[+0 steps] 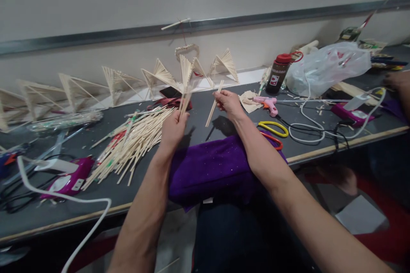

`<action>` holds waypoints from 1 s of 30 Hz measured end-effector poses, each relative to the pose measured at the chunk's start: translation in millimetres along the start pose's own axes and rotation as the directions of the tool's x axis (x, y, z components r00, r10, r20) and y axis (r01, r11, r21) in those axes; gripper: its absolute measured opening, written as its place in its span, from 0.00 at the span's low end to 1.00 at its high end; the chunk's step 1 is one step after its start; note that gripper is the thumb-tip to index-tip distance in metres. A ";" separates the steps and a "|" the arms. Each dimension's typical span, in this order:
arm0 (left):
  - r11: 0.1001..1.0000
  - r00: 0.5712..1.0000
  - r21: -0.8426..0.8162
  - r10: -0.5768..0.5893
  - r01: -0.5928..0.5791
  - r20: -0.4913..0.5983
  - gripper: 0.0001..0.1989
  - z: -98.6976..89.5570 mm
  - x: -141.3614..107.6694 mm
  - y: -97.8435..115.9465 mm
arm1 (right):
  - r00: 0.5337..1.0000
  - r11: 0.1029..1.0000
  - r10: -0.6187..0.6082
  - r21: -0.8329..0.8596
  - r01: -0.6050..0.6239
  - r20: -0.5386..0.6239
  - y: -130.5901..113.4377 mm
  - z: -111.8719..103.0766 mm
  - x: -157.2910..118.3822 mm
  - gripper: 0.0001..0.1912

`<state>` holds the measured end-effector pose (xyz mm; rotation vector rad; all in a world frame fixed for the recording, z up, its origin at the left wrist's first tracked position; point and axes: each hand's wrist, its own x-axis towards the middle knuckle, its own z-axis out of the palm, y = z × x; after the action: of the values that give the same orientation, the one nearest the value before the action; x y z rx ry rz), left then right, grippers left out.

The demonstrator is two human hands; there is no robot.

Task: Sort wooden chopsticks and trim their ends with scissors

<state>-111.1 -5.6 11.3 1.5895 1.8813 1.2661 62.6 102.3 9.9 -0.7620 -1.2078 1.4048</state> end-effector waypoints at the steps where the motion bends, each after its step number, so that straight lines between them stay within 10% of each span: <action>1: 0.966 0.998 0.256 0.020 -0.033 0.052 0.12 -4.1 -4.1 -2.0 | 1.000 1.000 0.007 0.007 -0.007 -0.012 -0.3 -1.6 1.2 0.12; 6: 0.536 0.962 0.822 -0.067 -0.190 0.266 0.16 -8.6 -18.3 -23.0 | 1.000 1.000 0.025 0.001 -0.025 -0.016 -0.3 -3.2 2.7 0.11; 11: 0.429 0.977 0.901 -0.156 -0.067 0.148 0.18 -28.8 4.9 -50.8 | 1.000 1.000 -0.012 -0.020 0.012 -0.010 -1.5 -3.5 1.1 0.11; 17: 0.473 0.987 0.877 -0.088 -0.079 0.136 0.19 -36.1 -2.3 -26.2 | 0.999 1.000 -0.023 0.005 0.023 -0.026 -10.0 -6.6 1.3 0.11; 22: 0.645 0.920 0.723 -0.079 -0.246 0.383 0.19 -8.9 -60.9 14.8 | 0.996 0.995 -0.024 0.092 0.032 -0.086 -22.5 -15.0 1.7 0.15; 30: 0.595 0.958 0.782 -0.066 -0.187 0.279 0.17 7.1 -91.9 5.7 | 0.995 0.968 0.058 0.249 -0.035 -0.084 -5.6 -19.8 12.6 0.12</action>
<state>-75.3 -87.5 -11.7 2.1098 2.3569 0.0750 80.0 119.0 11.8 -0.6751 -0.9288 1.5096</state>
